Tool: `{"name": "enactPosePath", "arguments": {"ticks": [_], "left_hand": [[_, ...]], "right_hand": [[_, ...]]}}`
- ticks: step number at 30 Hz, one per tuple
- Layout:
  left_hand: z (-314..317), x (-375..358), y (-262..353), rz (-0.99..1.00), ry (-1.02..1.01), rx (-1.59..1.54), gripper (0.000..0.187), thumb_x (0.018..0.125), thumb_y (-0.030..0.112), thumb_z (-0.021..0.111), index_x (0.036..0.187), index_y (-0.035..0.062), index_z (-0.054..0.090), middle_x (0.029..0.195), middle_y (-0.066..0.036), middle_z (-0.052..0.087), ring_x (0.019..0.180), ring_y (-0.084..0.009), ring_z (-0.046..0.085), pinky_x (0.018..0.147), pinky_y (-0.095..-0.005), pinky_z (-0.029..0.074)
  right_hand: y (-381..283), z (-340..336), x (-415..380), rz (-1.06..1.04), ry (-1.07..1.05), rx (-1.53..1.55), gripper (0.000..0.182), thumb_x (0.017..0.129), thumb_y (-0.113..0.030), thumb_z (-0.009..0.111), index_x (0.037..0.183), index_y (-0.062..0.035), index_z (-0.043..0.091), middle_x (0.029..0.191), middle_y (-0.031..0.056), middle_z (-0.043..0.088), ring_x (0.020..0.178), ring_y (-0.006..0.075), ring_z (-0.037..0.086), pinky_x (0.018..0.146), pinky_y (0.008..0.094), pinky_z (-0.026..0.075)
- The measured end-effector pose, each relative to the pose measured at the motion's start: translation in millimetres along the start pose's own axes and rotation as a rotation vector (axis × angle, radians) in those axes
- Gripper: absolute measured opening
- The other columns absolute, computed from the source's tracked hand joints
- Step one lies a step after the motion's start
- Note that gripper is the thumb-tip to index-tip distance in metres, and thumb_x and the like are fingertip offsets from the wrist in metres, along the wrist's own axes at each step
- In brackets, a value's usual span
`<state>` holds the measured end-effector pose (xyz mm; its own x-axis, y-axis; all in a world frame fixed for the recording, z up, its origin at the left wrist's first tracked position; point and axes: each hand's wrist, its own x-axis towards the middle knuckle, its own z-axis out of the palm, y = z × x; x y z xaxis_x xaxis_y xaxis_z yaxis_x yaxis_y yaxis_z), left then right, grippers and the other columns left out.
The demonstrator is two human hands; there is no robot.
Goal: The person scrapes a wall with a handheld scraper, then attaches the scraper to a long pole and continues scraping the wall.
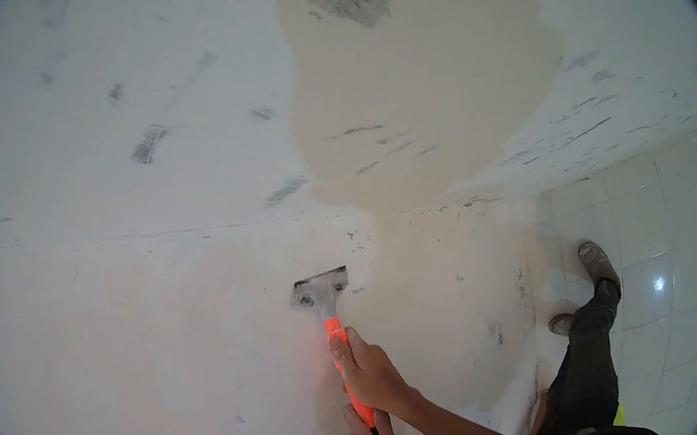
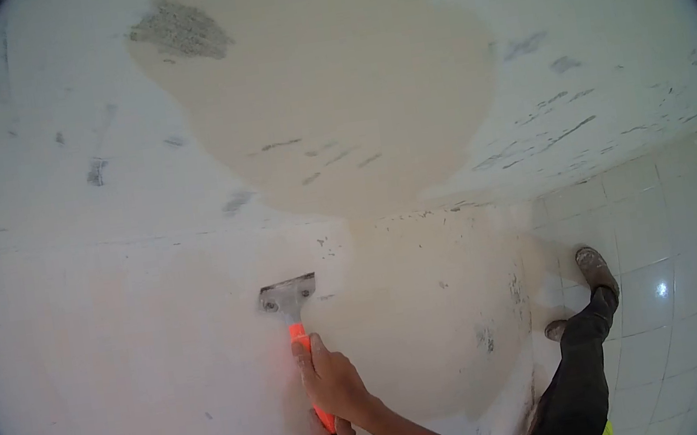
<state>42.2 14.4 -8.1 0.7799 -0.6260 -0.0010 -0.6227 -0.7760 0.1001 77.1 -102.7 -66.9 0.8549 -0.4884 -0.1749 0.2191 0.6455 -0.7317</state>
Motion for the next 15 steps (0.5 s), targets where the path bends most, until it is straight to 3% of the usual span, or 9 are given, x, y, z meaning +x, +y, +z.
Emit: {"name": "enactPosePath", "arguments": {"ticks": [2, 4, 7, 13, 15], "left_hand": [[1.4, -7.8, 3.0, 0.004, 0.032, -0.016, 0.049, 0.104, 0.037, 0.047, 0.127, -0.0063, 0.045, 0.076, -0.024, 0.055, 0.068, -0.0318, 0.059, 0.059, -0.0444, 0.045], [3.9, -13.2, 3.0, 0.015, 0.061, -0.034, 0.048, 0.104, 0.037, 0.047, 0.125, -0.0062, 0.046, 0.072, -0.023, 0.054, 0.065, -0.0299, 0.058, 0.057, -0.0445, 0.043], [13.2, -6.6, -0.2, 0.082, 0.093, -0.107, 0.046, 0.104, 0.036, 0.047, 0.123, -0.0057, 0.046, 0.071, -0.026, 0.055, 0.062, -0.0343, 0.058, 0.056, -0.0459, 0.042], [15.2, -1.4, -7.1, 0.066, 0.123, 0.118, 0.046, 0.104, 0.037, 0.047, 0.124, -0.0045, 0.045, 0.072, -0.023, 0.058, 0.063, -0.0336, 0.059, 0.057, -0.0452, 0.044], [15.8, -4.1, -0.4, 0.011, 0.049, -0.061, 0.047, 0.104, 0.036, 0.048, 0.126, -0.0045, 0.045, 0.07, -0.021, 0.058, 0.063, -0.033, 0.06, 0.057, -0.0451, 0.045]], "right_hand": [[-4.0, -1.8, 0.2, -0.018, 0.024, -0.019, 0.037, 0.107, -0.036, 0.033, 0.096, -0.0021, 0.042, 0.067, 0.0131, 0.058, 0.055, 0.0227, 0.062, 0.055, 0.0389, 0.05], [9.1, -0.2, -11.3, -0.009, 0.006, -0.021, 0.038, 0.107, -0.037, 0.034, 0.096, -0.0019, 0.042, 0.068, 0.0132, 0.058, 0.055, 0.0233, 0.062, 0.055, 0.0393, 0.05], [0.6, -9.7, 8.4, -0.01, 0.003, -0.026, 0.038, 0.107, -0.037, 0.034, 0.097, -0.0014, 0.043, 0.069, 0.0137, 0.058, 0.055, 0.0249, 0.062, 0.056, 0.0404, 0.05], [11.9, -3.8, 2.6, -0.035, 0.046, -0.073, 0.037, 0.107, -0.035, 0.034, 0.099, -0.0009, 0.044, 0.067, 0.0144, 0.058, 0.054, 0.0264, 0.061, 0.056, 0.0419, 0.05], [8.1, -10.3, 6.7, -0.015, 0.038, -0.114, 0.036, 0.107, -0.035, 0.034, 0.099, -0.0008, 0.044, 0.066, 0.0146, 0.058, 0.054, 0.0265, 0.061, 0.057, 0.0422, 0.05]]}}
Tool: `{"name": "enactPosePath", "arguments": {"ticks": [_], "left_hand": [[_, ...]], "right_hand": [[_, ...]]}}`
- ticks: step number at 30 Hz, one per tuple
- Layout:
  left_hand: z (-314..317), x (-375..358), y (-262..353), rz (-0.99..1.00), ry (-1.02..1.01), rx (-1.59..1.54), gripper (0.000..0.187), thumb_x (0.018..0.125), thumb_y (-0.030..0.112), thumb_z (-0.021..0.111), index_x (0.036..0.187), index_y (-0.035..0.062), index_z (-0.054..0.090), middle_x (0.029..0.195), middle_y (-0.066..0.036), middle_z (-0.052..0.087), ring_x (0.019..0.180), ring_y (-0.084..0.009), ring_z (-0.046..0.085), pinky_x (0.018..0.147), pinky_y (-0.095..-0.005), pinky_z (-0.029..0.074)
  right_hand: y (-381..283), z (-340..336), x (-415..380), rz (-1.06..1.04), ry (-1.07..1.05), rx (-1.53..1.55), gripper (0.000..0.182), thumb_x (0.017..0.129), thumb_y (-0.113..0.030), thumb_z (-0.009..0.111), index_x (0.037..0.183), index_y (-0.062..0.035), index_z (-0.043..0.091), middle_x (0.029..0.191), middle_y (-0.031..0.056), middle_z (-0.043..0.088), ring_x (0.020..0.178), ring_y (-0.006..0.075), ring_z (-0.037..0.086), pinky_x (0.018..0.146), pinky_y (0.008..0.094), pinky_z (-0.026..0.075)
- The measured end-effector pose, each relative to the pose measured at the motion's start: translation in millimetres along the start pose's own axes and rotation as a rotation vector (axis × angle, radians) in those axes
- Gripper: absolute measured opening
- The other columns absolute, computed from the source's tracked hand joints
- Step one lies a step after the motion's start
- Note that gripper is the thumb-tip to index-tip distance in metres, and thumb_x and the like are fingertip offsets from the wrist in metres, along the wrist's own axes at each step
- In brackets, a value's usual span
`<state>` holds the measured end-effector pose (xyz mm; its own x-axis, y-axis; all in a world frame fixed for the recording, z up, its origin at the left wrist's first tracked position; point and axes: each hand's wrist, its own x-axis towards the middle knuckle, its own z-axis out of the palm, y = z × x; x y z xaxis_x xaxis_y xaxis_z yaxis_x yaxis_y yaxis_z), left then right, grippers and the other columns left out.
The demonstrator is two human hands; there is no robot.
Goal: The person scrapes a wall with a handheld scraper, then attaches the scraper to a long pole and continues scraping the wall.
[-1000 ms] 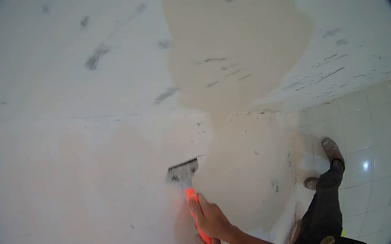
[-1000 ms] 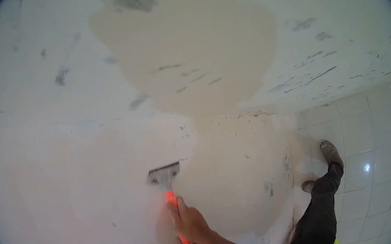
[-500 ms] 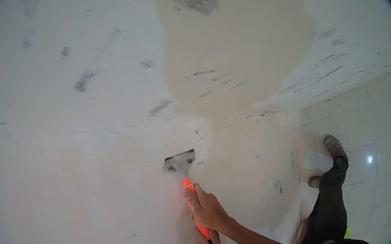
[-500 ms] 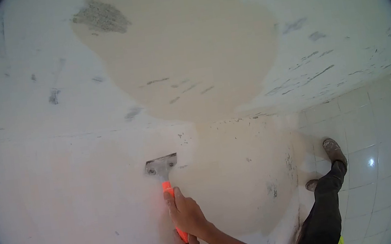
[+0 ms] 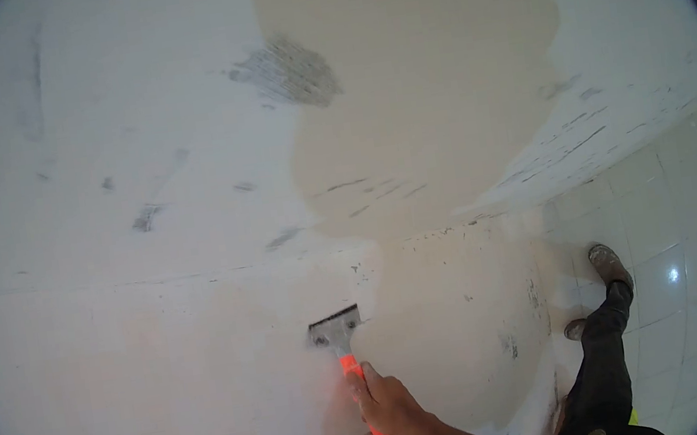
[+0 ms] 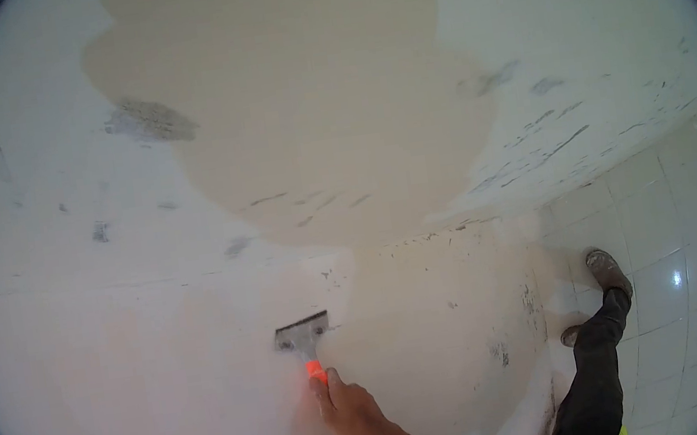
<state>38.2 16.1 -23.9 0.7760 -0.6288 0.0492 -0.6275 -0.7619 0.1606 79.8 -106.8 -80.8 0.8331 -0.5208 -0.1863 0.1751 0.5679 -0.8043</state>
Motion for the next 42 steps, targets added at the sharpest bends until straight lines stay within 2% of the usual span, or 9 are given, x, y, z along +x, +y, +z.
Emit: {"name": "enactPosePath", "arguments": {"ticks": [6, 8, 11, 14, 26, 31, 38, 40, 42], "left_hand": [[-3.2, 11.6, -2.2, 0.034, -0.001, 0.085, 0.046, 0.103, 0.035, 0.048, 0.127, -0.0043, 0.045, 0.073, -0.02, 0.06, 0.068, -0.0332, 0.062, 0.059, -0.0452, 0.045], [-1.7, 9.6, 5.6, 0.042, 0.009, 0.045, 0.046, 0.103, 0.035, 0.048, 0.127, -0.0041, 0.045, 0.074, -0.023, 0.06, 0.068, -0.036, 0.062, 0.059, -0.046, 0.045], [-2.0, 25.3, 9.9, 0.017, 0.0, 0.065, 0.045, 0.103, 0.034, 0.048, 0.128, -0.0038, 0.045, 0.075, -0.025, 0.06, 0.067, -0.0384, 0.062, 0.058, -0.0466, 0.045], [4.1, 18.1, 5.8, 0.071, 0.038, 0.124, 0.043, 0.103, 0.032, 0.048, 0.126, -0.004, 0.046, 0.073, -0.024, 0.059, 0.065, -0.0365, 0.061, 0.058, -0.046, 0.045], [8.1, 25.6, 12.8, 0.159, 0.156, 0.035, 0.035, 0.102, 0.029, 0.05, 0.108, -0.0056, 0.052, 0.072, -0.019, 0.058, 0.065, -0.0277, 0.059, 0.057, -0.0424, 0.044], [8.2, 35.9, -15.3, -0.071, -0.084, 0.063, 0.042, 0.102, 0.029, 0.048, 0.12, -0.0092, 0.051, 0.075, -0.018, 0.062, 0.067, -0.0292, 0.063, 0.059, -0.0426, 0.045], [-13.4, 35.2, 12.7, -0.056, 0.006, 0.005, 0.046, 0.103, 0.031, 0.047, 0.126, -0.0095, 0.048, 0.072, -0.016, 0.06, 0.063, -0.0266, 0.061, 0.055, -0.0407, 0.044], [-18.5, 49.7, 15.7, -0.339, -0.263, 0.052, 0.053, 0.103, 0.032, 0.047, 0.136, -0.0091, 0.042, 0.073, -0.016, 0.061, 0.064, -0.0264, 0.061, 0.056, -0.04, 0.045], [-12.1, 25.3, 12.5, -0.167, -0.147, 0.035, 0.053, 0.103, 0.032, 0.047, 0.136, -0.0089, 0.042, 0.074, -0.016, 0.061, 0.064, -0.0264, 0.061, 0.056, -0.0398, 0.045]], "right_hand": [[-5.8, 2.5, 8.0, -0.064, 0.052, 0.073, 0.036, 0.107, -0.035, 0.035, 0.099, -0.0008, 0.044, 0.066, 0.0162, 0.059, 0.056, 0.0279, 0.063, 0.056, 0.043, 0.049], [-1.6, 0.4, -2.0, -0.012, -0.003, 0.15, 0.04, 0.105, -0.037, 0.037, 0.104, 0.0024, 0.043, 0.066, 0.0231, 0.061, 0.062, 0.0457, 0.06, 0.058, 0.0536, 0.046], [-9.1, -4.3, 24.6, -0.084, 0.039, 0.086, 0.037, 0.107, -0.035, 0.036, 0.097, 0.0001, 0.043, 0.065, 0.0155, 0.058, 0.055, 0.0256, 0.062, 0.054, 0.0403, 0.05], [-3.4, -2.5, 13.2, -0.085, 0.021, 0.085, 0.039, 0.108, -0.036, 0.035, 0.097, 0.0008, 0.043, 0.065, 0.0148, 0.059, 0.054, 0.0239, 0.061, 0.054, 0.0404, 0.05], [-11.9, -5.8, 12.8, -0.084, -0.006, 0.089, 0.038, 0.107, -0.034, 0.034, 0.098, 0.0018, 0.044, 0.065, 0.0175, 0.058, 0.055, 0.0285, 0.061, 0.055, 0.0432, 0.049], [-17.8, -10.7, 26.3, -0.074, -0.005, -0.015, 0.037, 0.106, -0.033, 0.035, 0.098, 0.0021, 0.044, 0.067, 0.0176, 0.06, 0.057, 0.0299, 0.063, 0.054, 0.0449, 0.049], [-41.2, -10.6, 31.2, -0.062, 0.02, 0.0, 0.038, 0.107, -0.034, 0.035, 0.097, 0.0014, 0.044, 0.063, 0.0174, 0.059, 0.056, 0.0334, 0.062, 0.058, 0.0476, 0.048], [-33.1, -3.9, 25.8, -0.076, 0.039, -0.064, 0.039, 0.107, -0.035, 0.035, 0.097, 0.0017, 0.044, 0.063, 0.017, 0.059, 0.056, 0.033, 0.062, 0.059, 0.0473, 0.048], [-25.1, -0.5, 19.6, -0.085, 0.072, -0.121, 0.04, 0.107, -0.036, 0.035, 0.098, 0.0019, 0.045, 0.063, 0.0165, 0.058, 0.056, 0.0326, 0.062, 0.059, 0.047, 0.048]]}}
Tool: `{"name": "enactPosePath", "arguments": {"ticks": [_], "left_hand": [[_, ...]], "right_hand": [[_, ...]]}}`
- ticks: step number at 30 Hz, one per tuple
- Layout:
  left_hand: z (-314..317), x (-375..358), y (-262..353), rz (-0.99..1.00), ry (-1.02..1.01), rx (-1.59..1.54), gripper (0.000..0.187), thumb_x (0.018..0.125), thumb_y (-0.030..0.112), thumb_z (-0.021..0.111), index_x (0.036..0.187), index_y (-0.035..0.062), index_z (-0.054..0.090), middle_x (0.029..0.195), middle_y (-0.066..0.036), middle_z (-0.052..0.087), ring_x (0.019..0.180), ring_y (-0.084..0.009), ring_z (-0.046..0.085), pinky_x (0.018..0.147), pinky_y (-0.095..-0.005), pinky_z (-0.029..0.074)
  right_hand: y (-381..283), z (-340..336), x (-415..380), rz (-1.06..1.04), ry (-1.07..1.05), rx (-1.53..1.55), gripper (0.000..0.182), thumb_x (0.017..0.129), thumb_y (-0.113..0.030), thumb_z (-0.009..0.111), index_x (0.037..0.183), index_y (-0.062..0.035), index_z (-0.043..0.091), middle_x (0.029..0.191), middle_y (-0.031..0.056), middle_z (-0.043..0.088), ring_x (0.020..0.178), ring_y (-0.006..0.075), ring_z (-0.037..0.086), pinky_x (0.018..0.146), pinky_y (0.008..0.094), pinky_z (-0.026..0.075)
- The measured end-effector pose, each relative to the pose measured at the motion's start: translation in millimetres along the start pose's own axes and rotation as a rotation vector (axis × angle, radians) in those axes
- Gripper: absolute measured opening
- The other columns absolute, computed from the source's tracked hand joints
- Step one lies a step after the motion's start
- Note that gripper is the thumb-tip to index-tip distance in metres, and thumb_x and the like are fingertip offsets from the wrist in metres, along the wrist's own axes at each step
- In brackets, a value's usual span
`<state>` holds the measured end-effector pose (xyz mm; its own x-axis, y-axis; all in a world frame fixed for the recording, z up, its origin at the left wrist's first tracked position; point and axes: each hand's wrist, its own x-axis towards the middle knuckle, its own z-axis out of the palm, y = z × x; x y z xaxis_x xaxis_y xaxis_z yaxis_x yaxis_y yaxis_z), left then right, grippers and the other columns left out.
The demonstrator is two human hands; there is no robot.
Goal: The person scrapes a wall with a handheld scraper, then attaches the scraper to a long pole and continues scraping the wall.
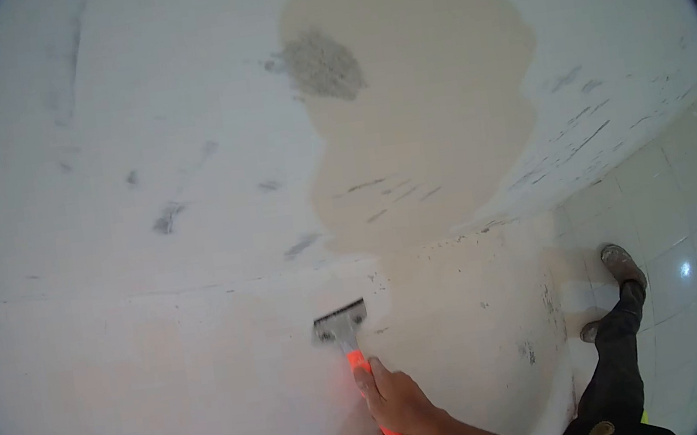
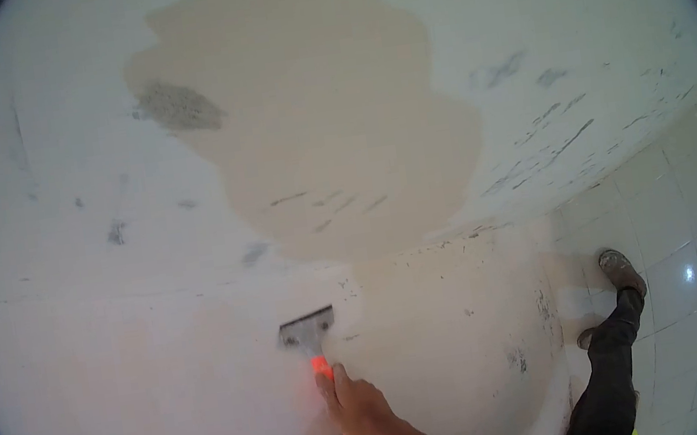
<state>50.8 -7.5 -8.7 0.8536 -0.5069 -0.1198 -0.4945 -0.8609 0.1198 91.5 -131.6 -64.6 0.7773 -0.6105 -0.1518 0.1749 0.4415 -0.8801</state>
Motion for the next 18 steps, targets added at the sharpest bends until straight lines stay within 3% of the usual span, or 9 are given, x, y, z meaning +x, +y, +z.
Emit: {"name": "enactPosePath", "arguments": {"ticks": [1, 4, 11, 12, 13, 14, 18], "left_hand": [[4.9, -6.6, -4.7, 0.159, 0.116, -0.019, 0.053, 0.103, 0.032, 0.047, 0.136, -0.0086, 0.042, 0.074, -0.017, 0.06, 0.064, -0.0263, 0.061, 0.056, -0.0395, 0.045], [14.2, 16.9, -17.6, 0.256, 0.175, -0.053, 0.054, 0.103, 0.032, 0.047, 0.138, -0.0084, 0.041, 0.074, -0.016, 0.06, 0.064, -0.0263, 0.061, 0.056, -0.04, 0.045], [11.2, 11.9, -17.3, 0.33, 0.245, 0.03, 0.043, 0.103, 0.031, 0.047, 0.125, -0.0065, 0.048, 0.072, -0.017, 0.059, 0.064, -0.0269, 0.059, 0.057, -0.0431, 0.044], [7.7, 24.5, -20.4, 0.214, 0.116, 0.029, 0.042, 0.103, 0.03, 0.047, 0.124, -0.0059, 0.048, 0.071, -0.017, 0.059, 0.064, -0.0272, 0.06, 0.057, -0.0432, 0.044], [6.4, 30.9, -19.0, 0.097, -0.014, 0.025, 0.04, 0.103, 0.029, 0.047, 0.122, -0.0054, 0.049, 0.071, -0.017, 0.058, 0.064, -0.0275, 0.06, 0.057, -0.0434, 0.044], [7.5, 29.8, -13.2, 0.093, -0.016, 0.019, 0.04, 0.103, 0.029, 0.047, 0.122, -0.0054, 0.049, 0.071, -0.017, 0.058, 0.064, -0.0275, 0.06, 0.057, -0.0434, 0.044], [3.1, 6.1, 4.2, 0.216, 0.158, -0.03, 0.039, 0.103, 0.029, 0.048, 0.12, -0.0056, 0.052, 0.071, -0.016, 0.059, 0.063, -0.0272, 0.06, 0.057, -0.0435, 0.044]], "right_hand": [[3.2, -0.1, -3.0, -0.013, -0.011, 0.05, 0.04, 0.107, -0.036, 0.035, 0.098, 0.0021, 0.045, 0.062, 0.0163, 0.058, 0.057, 0.0326, 0.062, 0.059, 0.047, 0.048], [-5.5, -9.2, 8.9, -0.008, -0.01, 0.106, 0.041, 0.107, -0.036, 0.035, 0.098, 0.0026, 0.046, 0.062, 0.0162, 0.058, 0.059, 0.0328, 0.062, 0.059, 0.0469, 0.048], [10.0, -1.0, 4.8, -0.021, -0.004, 0.075, 0.04, 0.107, -0.035, 0.035, 0.097, 0.0031, 0.045, 0.065, 0.0172, 0.06, 0.058, 0.0328, 0.062, 0.058, 0.046, 0.048], [6.4, -2.7, 9.2, -0.013, -0.009, 0.073, 0.04, 0.107, -0.035, 0.035, 0.097, 0.0031, 0.045, 0.065, 0.0172, 0.06, 0.058, 0.0328, 0.062, 0.058, 0.046, 0.048], [-2.9, -7.3, 18.8, 0.029, -0.021, 0.12, 0.041, 0.106, -0.037, 0.035, 0.099, 0.0021, 0.045, 0.067, 0.0219, 0.06, 0.063, 0.0404, 0.061, 0.061, 0.051, 0.048], [-7.3, -10.8, 23.9, 0.067, -0.028, 0.166, 0.042, 0.106, -0.039, 0.035, 0.101, 0.0011, 0.044, 0.068, 0.0265, 0.061, 0.067, 0.0481, 0.061, 0.065, 0.056, 0.048], [1.2, -3.7, 8.8, -0.031, -0.003, 0.059, 0.044, 0.106, -0.04, 0.035, 0.101, 0.0026, 0.044, 0.068, 0.027, 0.061, 0.067, 0.0484, 0.061, 0.064, 0.0552, 0.049]]}}
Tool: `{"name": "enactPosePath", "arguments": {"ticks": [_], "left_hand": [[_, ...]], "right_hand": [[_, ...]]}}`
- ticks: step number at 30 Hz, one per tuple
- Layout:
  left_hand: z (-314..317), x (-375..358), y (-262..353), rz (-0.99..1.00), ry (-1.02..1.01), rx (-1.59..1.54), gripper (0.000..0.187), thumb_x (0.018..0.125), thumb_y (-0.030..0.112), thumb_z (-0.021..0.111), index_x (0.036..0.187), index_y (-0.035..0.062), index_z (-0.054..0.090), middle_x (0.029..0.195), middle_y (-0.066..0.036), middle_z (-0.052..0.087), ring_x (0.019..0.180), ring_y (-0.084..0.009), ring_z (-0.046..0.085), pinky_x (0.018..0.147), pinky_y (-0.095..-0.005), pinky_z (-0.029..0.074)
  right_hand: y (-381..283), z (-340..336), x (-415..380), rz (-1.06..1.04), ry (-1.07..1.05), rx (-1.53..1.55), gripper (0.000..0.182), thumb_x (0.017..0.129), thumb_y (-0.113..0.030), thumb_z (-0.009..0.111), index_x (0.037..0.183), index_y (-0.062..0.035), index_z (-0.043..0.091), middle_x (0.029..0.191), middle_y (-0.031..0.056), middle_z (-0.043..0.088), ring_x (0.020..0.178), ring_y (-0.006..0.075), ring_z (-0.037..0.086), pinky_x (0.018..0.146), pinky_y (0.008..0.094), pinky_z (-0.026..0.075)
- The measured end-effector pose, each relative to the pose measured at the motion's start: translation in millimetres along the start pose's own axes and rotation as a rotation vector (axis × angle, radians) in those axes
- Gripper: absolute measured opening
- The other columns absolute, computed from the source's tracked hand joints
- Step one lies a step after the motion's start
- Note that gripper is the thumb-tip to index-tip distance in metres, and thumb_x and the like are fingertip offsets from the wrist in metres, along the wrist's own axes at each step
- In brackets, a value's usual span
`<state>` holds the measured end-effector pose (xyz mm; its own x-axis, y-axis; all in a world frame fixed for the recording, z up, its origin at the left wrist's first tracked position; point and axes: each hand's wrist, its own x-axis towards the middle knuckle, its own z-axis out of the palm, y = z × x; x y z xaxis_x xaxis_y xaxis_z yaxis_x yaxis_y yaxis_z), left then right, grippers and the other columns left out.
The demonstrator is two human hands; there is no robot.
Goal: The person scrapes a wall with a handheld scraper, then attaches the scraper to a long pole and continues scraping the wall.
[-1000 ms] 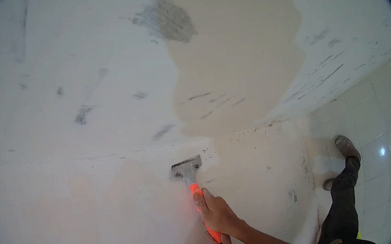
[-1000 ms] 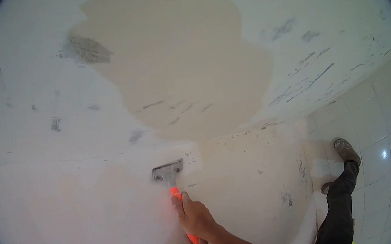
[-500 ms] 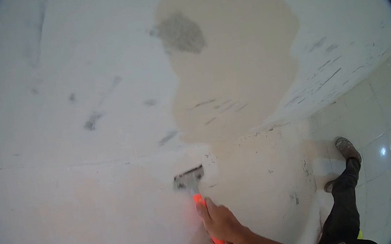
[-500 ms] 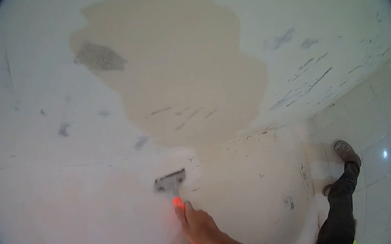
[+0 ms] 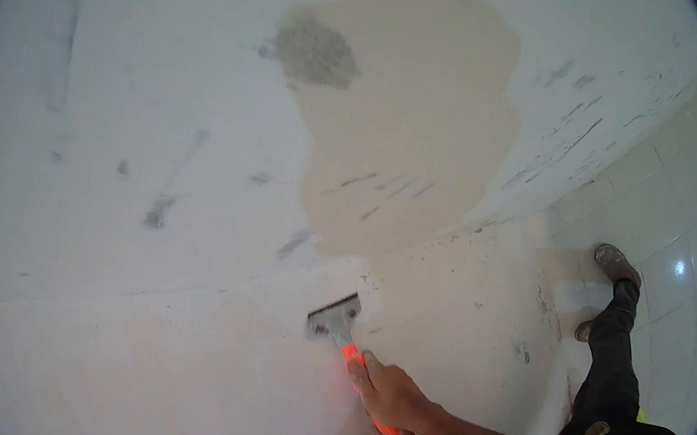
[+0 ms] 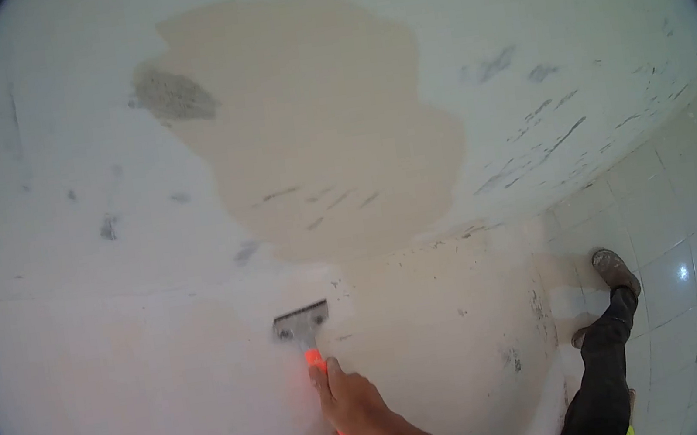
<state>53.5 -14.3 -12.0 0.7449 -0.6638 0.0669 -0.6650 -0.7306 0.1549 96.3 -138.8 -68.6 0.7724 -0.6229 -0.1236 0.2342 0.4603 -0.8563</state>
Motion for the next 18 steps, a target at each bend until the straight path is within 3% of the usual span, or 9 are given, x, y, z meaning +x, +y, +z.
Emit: {"name": "enactPosePath", "arguments": {"ticks": [2, 4, 7, 12, 14, 18], "left_hand": [[3.8, 6.3, -4.5, 0.035, 0.063, 0.011, 0.038, 0.103, 0.028, 0.048, 0.12, -0.0057, 0.052, 0.071, -0.016, 0.059, 0.063, -0.0269, 0.06, 0.057, -0.0435, 0.044], [6.2, 24.3, -16.2, -0.09, -0.069, -0.008, 0.044, 0.103, 0.031, 0.049, 0.125, -0.0066, 0.05, 0.071, -0.016, 0.058, 0.063, -0.0262, 0.06, 0.057, -0.0417, 0.045], [3.5, 19.1, -15.3, -0.042, -0.023, 0.057, 0.051, 0.103, 0.034, 0.049, 0.133, -0.007, 0.046, 0.071, -0.015, 0.059, 0.064, -0.0244, 0.06, 0.056, -0.039, 0.045], [1.6, -15.2, -17.5, -0.152, 0.008, -0.098, 0.044, 0.103, 0.031, 0.049, 0.127, -0.0063, 0.049, 0.071, -0.011, 0.057, 0.063, -0.0211, 0.056, 0.055, -0.039, 0.042], [13.0, 6.4, -29.0, 0.049, 0.089, -0.181, 0.042, 0.103, 0.029, 0.048, 0.125, -0.0059, 0.048, 0.07, -0.01, 0.055, 0.062, -0.0197, 0.053, 0.056, -0.0385, 0.042], [16.6, 25.5, -15.9, 0.101, 0.105, -0.092, 0.037, 0.103, 0.027, 0.047, 0.121, -0.0043, 0.05, 0.07, -0.009, 0.054, 0.062, -0.0185, 0.051, 0.055, -0.0376, 0.041]], "right_hand": [[-1.7, 0.1, -2.6, -0.014, 0.005, 0.018, 0.041, 0.107, -0.037, 0.034, 0.097, 0.002, 0.044, 0.062, 0.0181, 0.057, 0.056, 0.0339, 0.061, 0.058, 0.0474, 0.049], [-10.3, -4.1, 13.5, 0.017, 0.015, 0.034, 0.04, 0.107, -0.036, 0.034, 0.096, 0.0019, 0.044, 0.063, 0.019, 0.058, 0.058, 0.0351, 0.062, 0.059, 0.0478, 0.049], [-12.5, -1.5, 7.6, 0.029, 0.018, -0.038, 0.039, 0.107, -0.035, 0.034, 0.095, 0.0014, 0.044, 0.064, 0.0201, 0.059, 0.06, 0.0362, 0.063, 0.061, 0.0482, 0.05], [-7.0, 8.3, -16.4, 0.051, -0.048, -0.108, 0.039, 0.107, -0.034, 0.033, 0.094, 0.0007, 0.044, 0.065, 0.0206, 0.06, 0.061, 0.0354, 0.064, 0.063, 0.0493, 0.05], [-10.4, 6.8, 2.0, -0.048, 0.056, -0.149, 0.039, 0.107, -0.033, 0.032, 0.097, 0.0025, 0.045, 0.065, 0.0188, 0.06, 0.06, 0.0325, 0.064, 0.06, 0.0464, 0.051], [-13.7, -4.7, 21.8, 0.031, 0.047, 0.005, 0.04, 0.107, -0.033, 0.033, 0.1, 0.004, 0.046, 0.067, 0.0189, 0.06, 0.058, 0.0305, 0.063, 0.058, 0.0428, 0.051]]}}
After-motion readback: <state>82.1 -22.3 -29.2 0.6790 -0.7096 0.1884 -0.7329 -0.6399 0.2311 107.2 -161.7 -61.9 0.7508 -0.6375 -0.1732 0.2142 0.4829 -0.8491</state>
